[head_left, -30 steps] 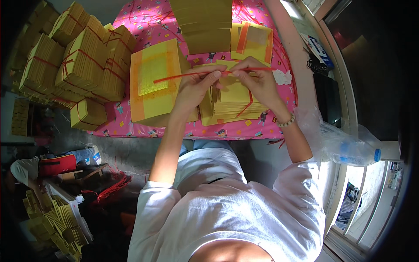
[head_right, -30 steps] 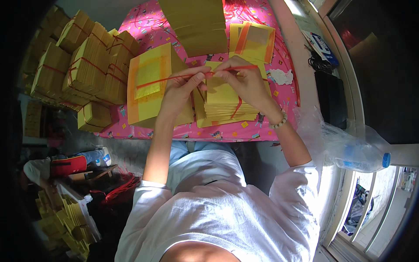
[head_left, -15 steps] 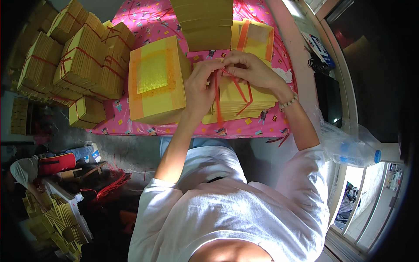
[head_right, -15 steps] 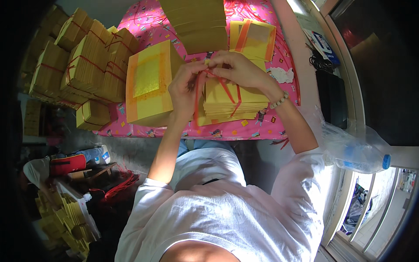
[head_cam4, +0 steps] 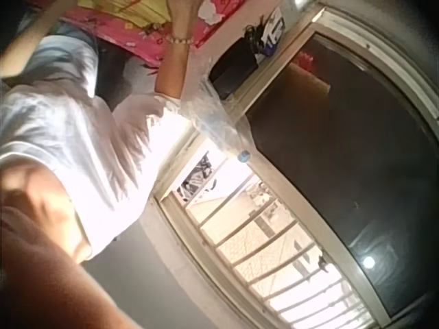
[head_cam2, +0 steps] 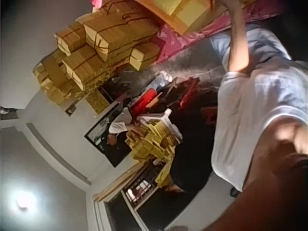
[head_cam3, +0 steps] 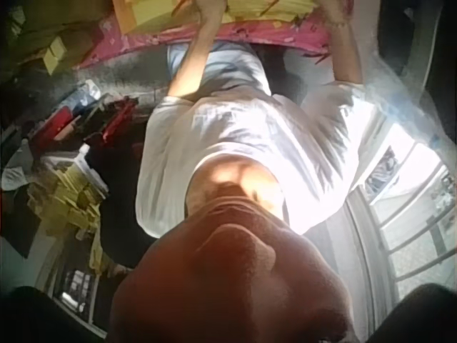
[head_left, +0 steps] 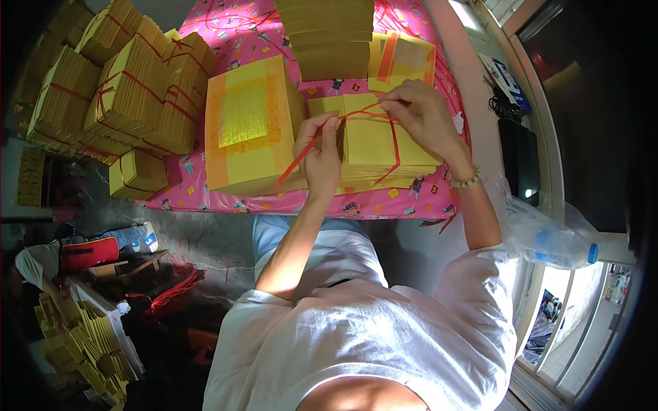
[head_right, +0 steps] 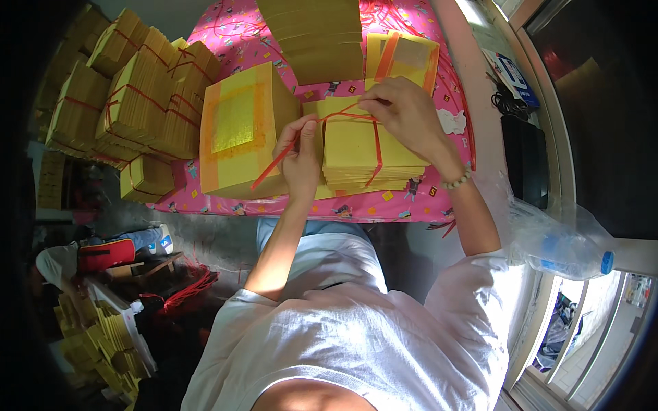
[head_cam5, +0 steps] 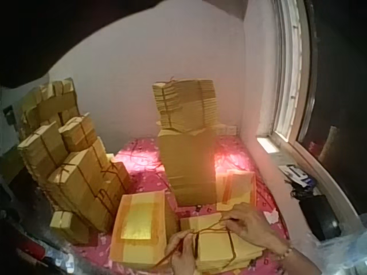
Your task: The person stacks yellow paper sheets on a table, aligns them, and ties them into bundles using red string. The person repeats this process, creating multiple tied stacks of paper.
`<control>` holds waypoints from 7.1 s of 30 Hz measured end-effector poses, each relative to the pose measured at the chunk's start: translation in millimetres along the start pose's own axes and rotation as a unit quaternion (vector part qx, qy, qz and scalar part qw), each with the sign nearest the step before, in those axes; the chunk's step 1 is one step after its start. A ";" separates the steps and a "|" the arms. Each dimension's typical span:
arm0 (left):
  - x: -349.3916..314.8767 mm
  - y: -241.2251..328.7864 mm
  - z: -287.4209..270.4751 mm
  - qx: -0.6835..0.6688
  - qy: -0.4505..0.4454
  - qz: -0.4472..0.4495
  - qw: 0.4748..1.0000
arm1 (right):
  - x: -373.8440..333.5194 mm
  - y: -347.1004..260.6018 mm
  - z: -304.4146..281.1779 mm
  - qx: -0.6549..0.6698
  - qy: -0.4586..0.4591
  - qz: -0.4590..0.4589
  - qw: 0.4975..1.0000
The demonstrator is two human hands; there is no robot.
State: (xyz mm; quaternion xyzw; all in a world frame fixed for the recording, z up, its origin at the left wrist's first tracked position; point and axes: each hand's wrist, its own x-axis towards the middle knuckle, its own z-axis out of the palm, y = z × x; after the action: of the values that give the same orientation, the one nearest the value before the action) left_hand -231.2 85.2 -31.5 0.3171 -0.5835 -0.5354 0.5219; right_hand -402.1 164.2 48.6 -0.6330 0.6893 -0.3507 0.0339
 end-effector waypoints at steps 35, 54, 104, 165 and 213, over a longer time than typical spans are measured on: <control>5.6 -16.9 2.2 -0.314 0.027 -0.265 0.911 | -14.7 -5.1 32.0 0.162 -0.075 0.010 0.984; -1.6 -21.7 4.1 -0.266 -0.048 -0.129 0.954 | -15.3 -0.6 33.4 0.266 -0.074 0.072 0.958; 37.1 18.1 -7.4 0.029 -0.294 -0.078 0.952 | -1.9 -18.3 -1.9 0.046 -0.067 0.060 0.995; -21.9 -11.7 -0.9 -0.145 -0.012 -0.080 0.986 | 0.9 9.1 36.0 0.114 -0.027 0.023 0.993; 26.7 8.7 -2.1 0.128 -0.230 -0.219 0.940 | -94.2 14.0 52.5 0.076 0.187 0.292 0.935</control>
State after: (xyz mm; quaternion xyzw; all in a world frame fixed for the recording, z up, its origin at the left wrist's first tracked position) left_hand -234.4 61.7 -16.2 0.3694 -0.6673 -0.6156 0.1984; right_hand -369.7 224.9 -35.7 -0.3221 0.8092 -0.4886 0.0531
